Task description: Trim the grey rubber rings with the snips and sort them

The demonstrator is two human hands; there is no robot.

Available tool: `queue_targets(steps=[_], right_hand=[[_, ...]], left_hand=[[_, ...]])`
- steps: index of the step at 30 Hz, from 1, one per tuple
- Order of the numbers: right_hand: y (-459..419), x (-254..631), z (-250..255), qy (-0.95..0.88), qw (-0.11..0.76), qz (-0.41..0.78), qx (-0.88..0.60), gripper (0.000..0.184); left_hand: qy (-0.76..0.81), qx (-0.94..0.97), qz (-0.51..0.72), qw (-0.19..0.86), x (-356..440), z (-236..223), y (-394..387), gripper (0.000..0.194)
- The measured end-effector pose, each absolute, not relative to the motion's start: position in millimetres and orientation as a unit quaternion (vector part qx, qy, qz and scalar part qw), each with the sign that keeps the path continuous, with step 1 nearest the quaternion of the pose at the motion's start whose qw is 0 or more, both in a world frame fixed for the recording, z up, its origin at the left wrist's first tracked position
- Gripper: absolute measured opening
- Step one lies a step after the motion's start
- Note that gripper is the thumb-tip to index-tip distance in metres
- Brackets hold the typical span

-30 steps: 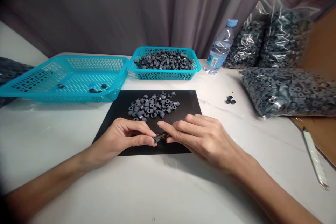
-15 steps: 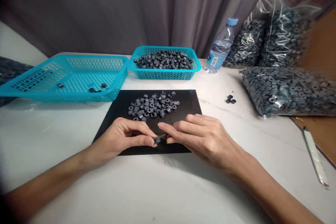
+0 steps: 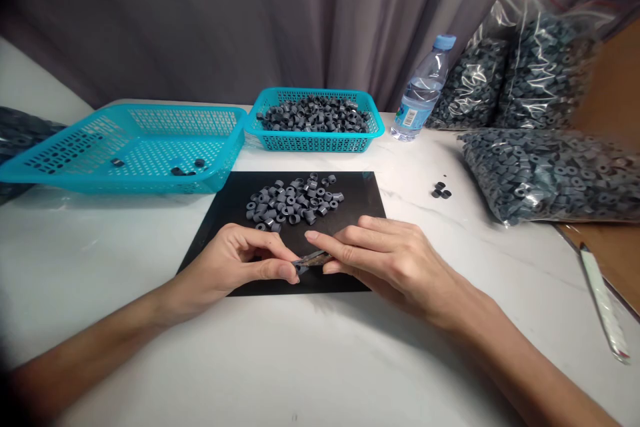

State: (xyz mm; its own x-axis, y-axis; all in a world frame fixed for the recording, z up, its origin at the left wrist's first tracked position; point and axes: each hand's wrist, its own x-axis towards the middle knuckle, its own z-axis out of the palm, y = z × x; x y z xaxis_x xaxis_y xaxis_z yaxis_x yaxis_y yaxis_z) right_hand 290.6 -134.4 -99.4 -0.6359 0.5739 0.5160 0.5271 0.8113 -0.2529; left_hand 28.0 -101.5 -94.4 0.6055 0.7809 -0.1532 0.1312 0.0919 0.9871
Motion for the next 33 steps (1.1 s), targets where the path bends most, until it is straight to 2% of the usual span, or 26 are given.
queue_targets(steps=[9,16,33], right_hand=[[-134.1,291.2,-100.6,-0.909,0.284,0.035,-0.304,0.043],[-135.2,288.9,-98.5,-0.909,0.287,0.034,-0.299,0.041],[-137.9,288.5,-94.9,-0.919,0.273,-0.001,-0.286,0.037]], left_hand=[[0.372,0.636,0.252,0.628,29.0,-94.7,-101.2,0.016],[0.359,0.639,0.256,0.630,27.6,-96.2,-102.2,0.007],[0.347,0.646,0.245,0.635,27.7,-96.1,-100.9,0.005]])
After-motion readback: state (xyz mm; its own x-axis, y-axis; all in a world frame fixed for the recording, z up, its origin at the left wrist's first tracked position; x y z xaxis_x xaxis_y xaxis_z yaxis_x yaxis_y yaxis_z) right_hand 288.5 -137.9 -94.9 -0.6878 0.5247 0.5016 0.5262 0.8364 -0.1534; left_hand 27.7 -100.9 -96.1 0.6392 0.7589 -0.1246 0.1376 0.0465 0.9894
